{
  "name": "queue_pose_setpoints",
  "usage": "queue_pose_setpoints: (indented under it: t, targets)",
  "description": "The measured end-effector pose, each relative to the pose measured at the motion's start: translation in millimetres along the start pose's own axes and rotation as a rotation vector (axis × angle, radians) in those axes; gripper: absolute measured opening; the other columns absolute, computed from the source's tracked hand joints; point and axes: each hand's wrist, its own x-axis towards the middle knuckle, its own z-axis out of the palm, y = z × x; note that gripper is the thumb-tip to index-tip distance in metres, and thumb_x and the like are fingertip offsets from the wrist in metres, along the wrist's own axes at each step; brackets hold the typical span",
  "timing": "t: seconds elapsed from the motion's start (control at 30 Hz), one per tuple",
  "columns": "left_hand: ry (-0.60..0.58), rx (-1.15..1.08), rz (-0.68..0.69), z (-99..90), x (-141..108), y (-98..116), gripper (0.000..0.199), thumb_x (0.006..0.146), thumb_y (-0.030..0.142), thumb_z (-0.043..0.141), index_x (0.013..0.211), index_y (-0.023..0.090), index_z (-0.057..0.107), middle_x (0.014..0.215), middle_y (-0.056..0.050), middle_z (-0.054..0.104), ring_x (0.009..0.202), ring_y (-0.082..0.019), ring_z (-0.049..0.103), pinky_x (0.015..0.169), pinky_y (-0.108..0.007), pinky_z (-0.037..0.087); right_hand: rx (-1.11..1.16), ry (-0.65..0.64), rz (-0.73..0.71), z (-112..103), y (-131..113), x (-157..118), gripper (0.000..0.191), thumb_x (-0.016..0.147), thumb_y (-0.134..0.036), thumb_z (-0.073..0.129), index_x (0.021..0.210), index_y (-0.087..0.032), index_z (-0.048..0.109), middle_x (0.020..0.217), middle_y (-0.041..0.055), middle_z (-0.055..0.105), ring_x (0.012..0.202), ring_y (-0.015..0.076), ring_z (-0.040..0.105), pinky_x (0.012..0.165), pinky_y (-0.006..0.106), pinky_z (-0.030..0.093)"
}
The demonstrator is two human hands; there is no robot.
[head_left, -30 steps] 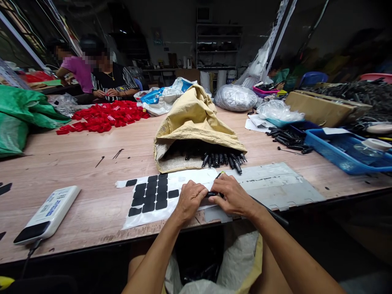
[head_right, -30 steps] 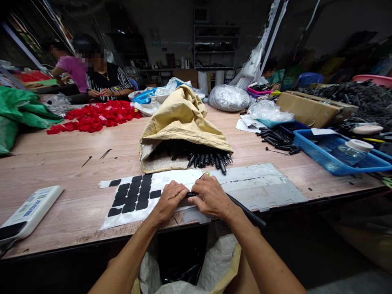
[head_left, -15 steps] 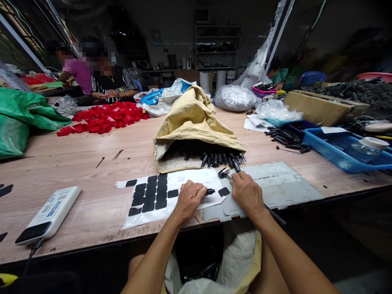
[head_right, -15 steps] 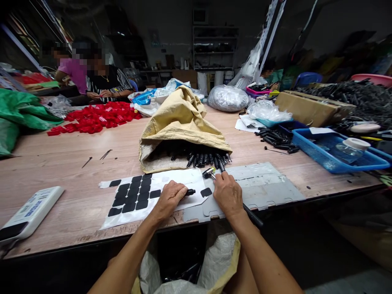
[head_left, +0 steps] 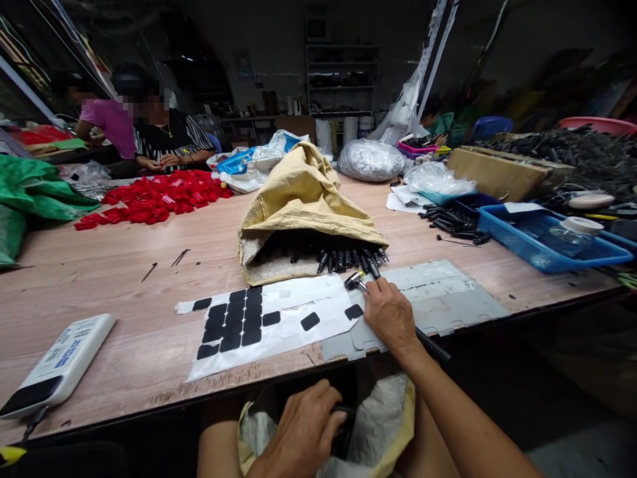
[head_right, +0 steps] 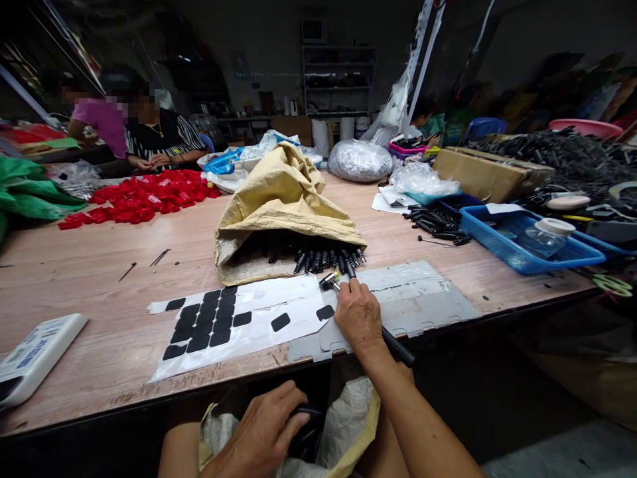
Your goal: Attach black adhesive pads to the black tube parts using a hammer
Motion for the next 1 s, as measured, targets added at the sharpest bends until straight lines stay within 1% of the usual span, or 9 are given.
queue_pose_setpoints:
  t: [0.1,0.17,0.33,0.43,0.5,0.57,0.67,0.77,1.0]
  targets:
    - [-0.125,0.207,-0.321,23.7,0.6,-22.1,0.027,0.096,0.017,0.045,0.105,0.017,0.071,0.103,-0.015,0.074,0.1,-0.03,0.071,0.084,-0.038,0.049,-0.001,0.009,-0.002,1.1,0.3,-0.4,0.01,0.097,-0.021,0.05,0.094,-0.019,0.06,0.095,0.0069,0.06,0.09,0.0208,0.051,0.073,0.033,0.029]
    - [-0.2,0.256,-0.372,23.8,-1.2,-23.7,0.025,0.091,0.016,0.052,0.105,0.014,0.073,0.106,-0.018,0.075,0.104,-0.034,0.07,0.086,-0.041,0.049,0.001,0.009,-0.002,1.3,0.4,-0.6,0.01,0.097,-0.021,0.05,0.094,-0.019,0.059,0.095,0.0068,0.06,0.09,0.0207,0.05,0.072,0.033,0.029]
    - [-0.165,-0.145,-0.039,-33.7,5.6,17.4,0.018,0.086,0.04,0.067,0.095,0.026,0.075,0.089,-0.001,0.076,0.084,-0.022,0.07,0.069,-0.029,0.047,0.002,0.006,-0.001,0.2,-0.4,-0.4,0.009,0.097,-0.02,0.051,0.094,-0.019,0.059,0.094,0.0068,0.06,0.089,0.0205,0.05,0.072,0.033,0.028]
    - [0.103,-0.292,0.039,-83.5,50.1,30.2,0.026,0.094,0.045,0.057,0.096,0.025,0.074,0.08,0.001,0.073,0.072,-0.017,0.065,0.064,-0.026,0.044,0.006,0.005,0.001,0.5,-0.6,-0.1,0.009,0.097,-0.021,0.051,0.094,-0.02,0.059,0.094,0.0063,0.06,0.089,0.0205,0.05,0.073,0.033,0.029]
    - [0.451,-0.239,-0.05,-109.2,95.1,22.1,0.023,0.092,0.038,0.06,0.102,0.021,0.072,0.087,-0.002,0.074,0.078,-0.018,0.065,0.071,-0.028,0.046,0.012,0.004,0.005,1.0,-0.3,0.0,0.008,0.097,-0.022,0.051,0.094,-0.02,0.059,0.095,0.006,0.06,0.09,0.0205,0.05,0.073,0.033,0.029]
    - [0.621,-0.187,-0.193,-124.7,140.6,6.0,0.026,0.091,0.035,0.061,0.109,0.018,0.071,0.097,-0.007,0.074,0.089,-0.021,0.067,0.078,-0.029,0.047,0.022,0.004,0.01,1.3,0.0,0.3,0.007,0.096,-0.023,0.053,0.093,-0.02,0.058,0.095,0.0061,0.06,0.09,0.0205,0.05,0.074,0.033,0.03]
    - [0.631,-0.101,-0.354,-131.3,190.3,-15.1,0.035,0.09,0.042,0.063,0.11,0.015,0.071,0.105,-0.013,0.073,0.101,-0.026,0.066,0.085,-0.034,0.047,0.041,-0.001,0.009,0.7,0.4,1.1,0.007,0.096,-0.023,0.053,0.093,-0.02,0.058,0.096,0.0068,0.06,0.091,0.0207,0.05,0.074,0.032,0.031]
    - [0.6,-0.085,-0.402,-129.1,210.4,-22.0,0.036,0.087,0.048,0.066,0.105,0.018,0.073,0.109,-0.015,0.073,0.105,-0.032,0.065,0.082,-0.038,0.047,0.047,-0.007,0.009,-0.3,0.4,1.7,0.008,0.096,-0.023,0.051,0.094,-0.02,0.058,0.097,0.0076,0.06,0.092,0.0211,0.051,0.074,0.032,0.031]
    - [0.636,-0.061,-0.323,-127.7,177.0,-21.0,0.018,0.087,0.036,0.066,0.096,0.021,0.071,0.104,-0.008,0.073,0.103,-0.026,0.061,0.082,-0.034,0.045,0.049,-0.007,0.011,-0.6,0.0,0.4,0.007,0.096,-0.023,0.052,0.095,-0.02,0.058,0.097,0.0072,0.06,0.092,0.0211,0.051,0.074,0.033,0.032]
